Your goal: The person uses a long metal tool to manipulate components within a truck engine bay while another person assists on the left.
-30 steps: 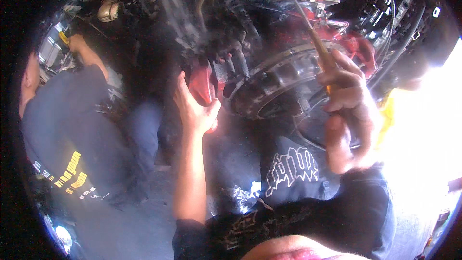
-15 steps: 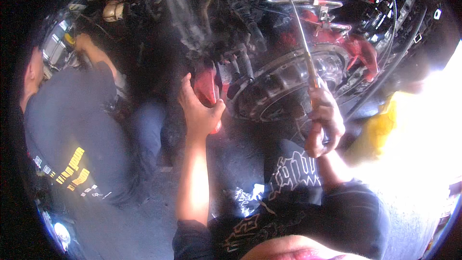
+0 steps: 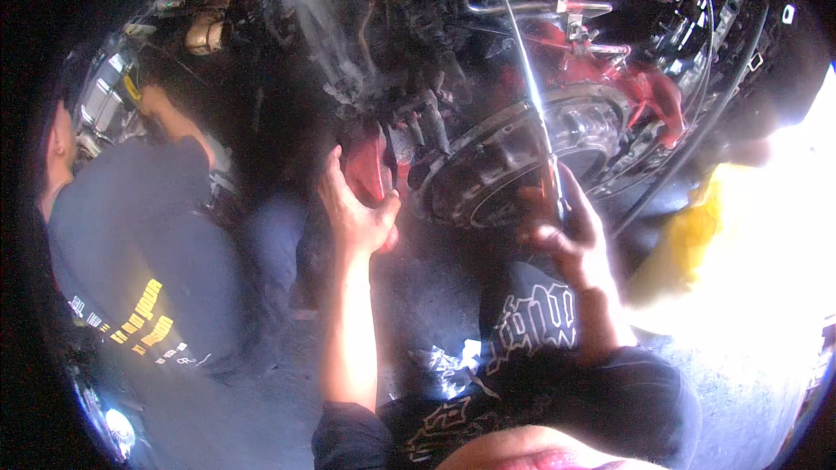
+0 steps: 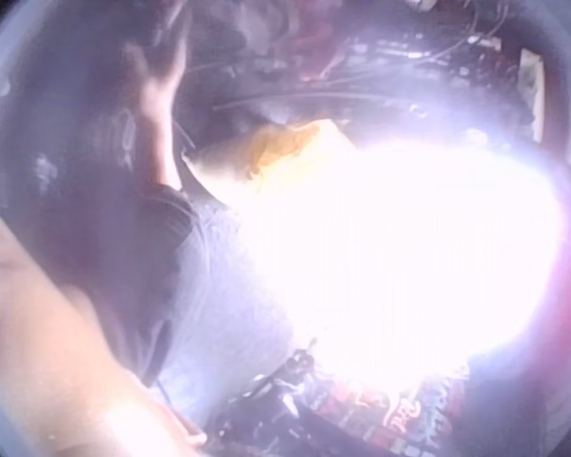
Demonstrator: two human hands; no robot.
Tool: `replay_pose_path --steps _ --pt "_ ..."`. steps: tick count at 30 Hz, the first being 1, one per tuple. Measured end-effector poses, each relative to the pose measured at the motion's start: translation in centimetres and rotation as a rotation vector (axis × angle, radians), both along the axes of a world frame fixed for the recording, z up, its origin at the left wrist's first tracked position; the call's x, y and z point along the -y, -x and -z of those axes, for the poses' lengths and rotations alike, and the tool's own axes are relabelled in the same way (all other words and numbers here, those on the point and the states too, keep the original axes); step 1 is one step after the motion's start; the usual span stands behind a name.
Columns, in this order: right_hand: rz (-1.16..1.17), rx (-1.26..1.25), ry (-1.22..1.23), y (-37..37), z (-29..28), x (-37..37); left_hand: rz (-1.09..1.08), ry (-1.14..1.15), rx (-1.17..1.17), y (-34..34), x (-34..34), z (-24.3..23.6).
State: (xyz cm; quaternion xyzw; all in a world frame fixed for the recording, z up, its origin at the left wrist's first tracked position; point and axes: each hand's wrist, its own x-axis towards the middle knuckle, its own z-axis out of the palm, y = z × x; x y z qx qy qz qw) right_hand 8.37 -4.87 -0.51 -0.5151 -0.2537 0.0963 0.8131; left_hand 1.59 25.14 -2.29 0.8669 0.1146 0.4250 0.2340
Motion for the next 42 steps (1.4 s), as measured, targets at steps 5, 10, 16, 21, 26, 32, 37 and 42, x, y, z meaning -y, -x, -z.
replay_pose_path --steps 5,10,16,21,26,32,37,42 --pt "0.115 -0.179 0.065 -0.8 0.4 1.0 -0.011 -0.02 0.006 -0.6 0.3 -0.1" --pt "0.317 0.091 0.389 -1.4 0.2 0.3 -0.009 0.0 0.007 -0.7 -0.3 -0.4" --pt "0.319 0.093 0.374 -3.0 0.6 -1.3 -0.015 -0.019 0.03 -0.9 -0.1 -0.2" --pt "0.323 0.046 0.26 -3.7 1.8 -2.7 -0.014 0.02 -0.007 -1.6 -0.3 -0.6" --pt "0.28 -0.05 0.184 -3.4 1.3 -3.0 -0.022 0.007 -0.043 -1.2 -0.5 -0.6" --pt "0.456 0.119 0.388 -2.4 0.1 -3.4 0.002 0.02 -0.036 -1.1 -0.4 -0.4" --pt "0.588 0.333 0.419 -4.0 -4.4 -5.3 -0.031 0.029 -0.059 -0.9 -0.1 -0.1" --pt "0.647 0.441 0.449 -6.3 -6.4 -7.4 -0.066 -0.035 -0.075 -1.7 -0.3 -0.5"
